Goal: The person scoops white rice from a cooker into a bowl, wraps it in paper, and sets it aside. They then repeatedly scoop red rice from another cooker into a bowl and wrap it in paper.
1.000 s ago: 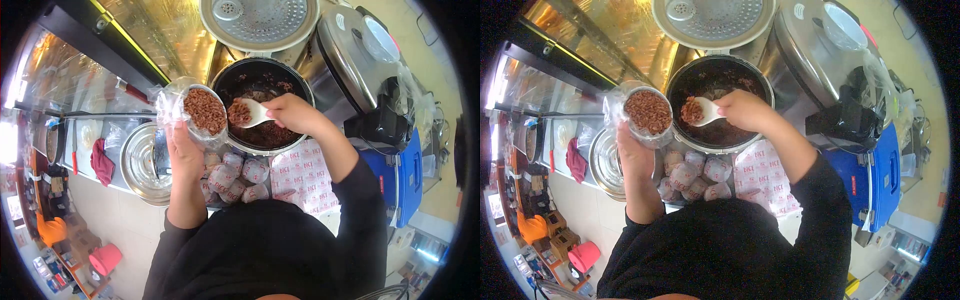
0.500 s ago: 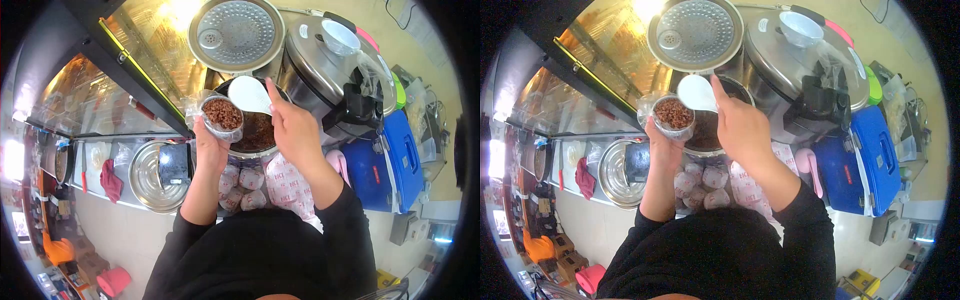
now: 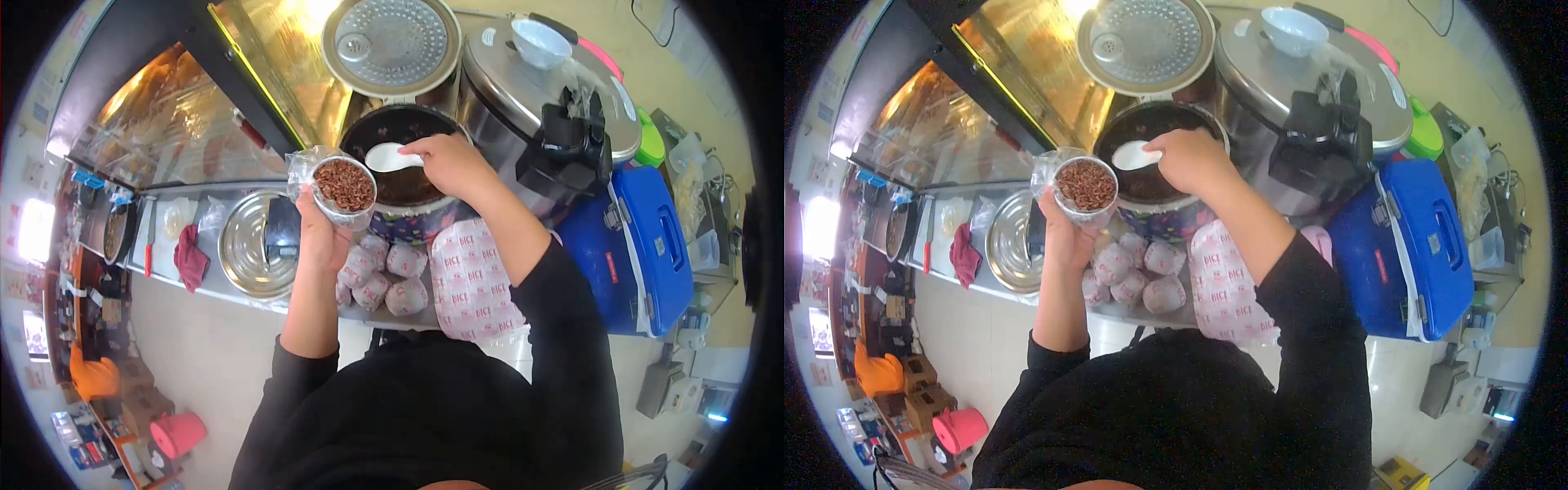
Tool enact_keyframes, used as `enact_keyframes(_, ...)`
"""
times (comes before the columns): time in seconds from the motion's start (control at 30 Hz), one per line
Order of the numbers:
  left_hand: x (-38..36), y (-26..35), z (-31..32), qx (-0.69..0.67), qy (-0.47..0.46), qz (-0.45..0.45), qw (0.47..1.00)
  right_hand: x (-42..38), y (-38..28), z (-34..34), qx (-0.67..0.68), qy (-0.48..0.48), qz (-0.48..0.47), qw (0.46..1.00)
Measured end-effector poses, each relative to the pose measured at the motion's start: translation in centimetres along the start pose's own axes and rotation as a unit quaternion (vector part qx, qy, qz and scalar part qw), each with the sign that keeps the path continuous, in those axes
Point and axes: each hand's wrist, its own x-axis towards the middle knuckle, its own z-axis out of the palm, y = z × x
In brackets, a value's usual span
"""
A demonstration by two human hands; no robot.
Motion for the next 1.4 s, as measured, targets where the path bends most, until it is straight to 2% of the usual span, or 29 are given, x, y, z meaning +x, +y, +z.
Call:
enact_keyframes(0.03, -1.1, -0.2, 0.2, -0.014, -0.006, -0.022, 1.0, -1.0, 0.4, 0.3, -0.061, 0.029, -0.011, 0.998)
enact_keyframes(0.1, -3.2, -1.1, 0.5, -0.037, -0.054, -0.074, 0.995, -3.7, 0.8, -0.9, 0.015, 0.077, -0.011, 0.997)
enact_keyframes(0.17, -5.7, -2.5, 1.7, -0.051, -0.052, -0.127, 0.989, -7.4, 2.0, -2.5, 0.089, 0.107, -0.028, 0.99)
enact_keyframes(0.2, -6.5, -3.5, 2.2, -0.061, -0.053, -0.152, 0.985, -9.7, 3.5, -2.5, 0.068, 0.078, -0.024, 0.994)
enact_keyframes(0.23, -6.9, -4.9, 2.0, -0.059, -0.096, -0.172, 0.979, -12.4, 5.3, -2.5, 0.047, 0.051, -0.023, 0.997)
enact_keyframes(0.33, -7.9, -10.1, 3.0, 0.029, -0.063, -0.213, 0.975, -22.1, 13.5, 1.5, -0.014, -0.054, -0.003, 0.998)
enact_keyframes(0.37, -8.4, -11.2, 4.3, 0.066, -0.03, -0.231, 0.97, -25.3, 14.8, 2.2, -0.052, -0.096, 0.038, 0.993)
enact_keyframes(0.4, -8.3, -13.7, 4.2, 0.043, -0.013, -0.215, 0.976, -28.0, 15.5, 2.7, -0.09, -0.137, 0.077, 0.984)
enact_keyframes(0.47, -8.8, -16.4, 5.2, 0.277, -0.04, -0.141, 0.949, -32.0, 16.7, 3.5, -0.049, -0.157, 0.041, 0.986)
enact_keyframes(0.5, -8.8, -18.5, 5.1, 0.368, -0.078, -0.044, 0.925, -33.4, 17.0, 3.5, -0.027, -0.167, 0.025, 0.985)
enact_keyframes(0.57, -8.5, -22.6, 4.7, 0.526, -0.151, 0.154, 0.822, -33.7, 16.0, 2.7, -0.039, -0.154, 0.022, 0.987)
enact_keyframes(0.67, -9.1, -25.2, 6.1, 0.66, -0.251, 0.178, 0.685, -33.7, 15.3, 2.3, -0.091, -0.159, -0.008, 0.983)
enact_keyframes(0.7, -9.3, -26.1, 6.3, 0.72, -0.268, 0.209, 0.606, -33.6, 15.2, 2.1, -0.099, -0.155, -0.022, 0.983)
enact_keyframes(0.8, -9.5, -27.0, 6.2, 0.733, -0.254, 0.225, 0.589, -33.4, 16.0, 2.4, -0.095, -0.141, -0.072, 0.983)
enact_keyframes(0.9, -9.9, -26.3, 6.1, 0.718, -0.226, 0.218, 0.621, -33.5, 16.7, 3.1, -0.078, -0.133, -0.111, 0.982)
enact_keyframes(0.97, -10.0, -25.9, 6.0, 0.692, -0.194, 0.208, 0.663, -33.3, 16.9, 3.3, -0.071, -0.107, -0.131, 0.983)
enact_keyframes(1.1, -10.1, -24.4, 6.5, 0.623, -0.147, 0.188, 0.745, -32.2, 16.6, 2.4, -0.089, -0.162, -0.155, 0.97)
enact_keyframes(1.2, -9.0, -24.7, 4.1, 0.564, -0.049, 0.204, 0.799, -31.3, 16.4, 2.0, -0.088, -0.235, -0.126, 0.96)
enact_keyframes(1.23, -8.4, -24.4, 3.2, 0.405, -0.023, 0.085, 0.91, -30.8, 16.1, 1.4, -0.079, -0.257, -0.11, 0.957)
enact_keyframes(1.27, -8.4, -24.1, 1.9, 0.361, 0.008, 0.022, 0.932, -30.3, 15.9, 0.9, -0.071, -0.279, -0.093, 0.953)
enact_keyframes(1.33, -9.3, -20.9, 2.0, 0.263, 0.072, -0.106, 0.956, -29.2, 16.1, 0.1, -0.029, -0.322, -0.056, 0.945)
enact_keyframes(1.4, -9.5, -19.1, 1.3, 0.365, 0.061, -0.072, 0.926, -27.9, 16.3, -0.3, 0.018, -0.339, -0.035, 0.94)
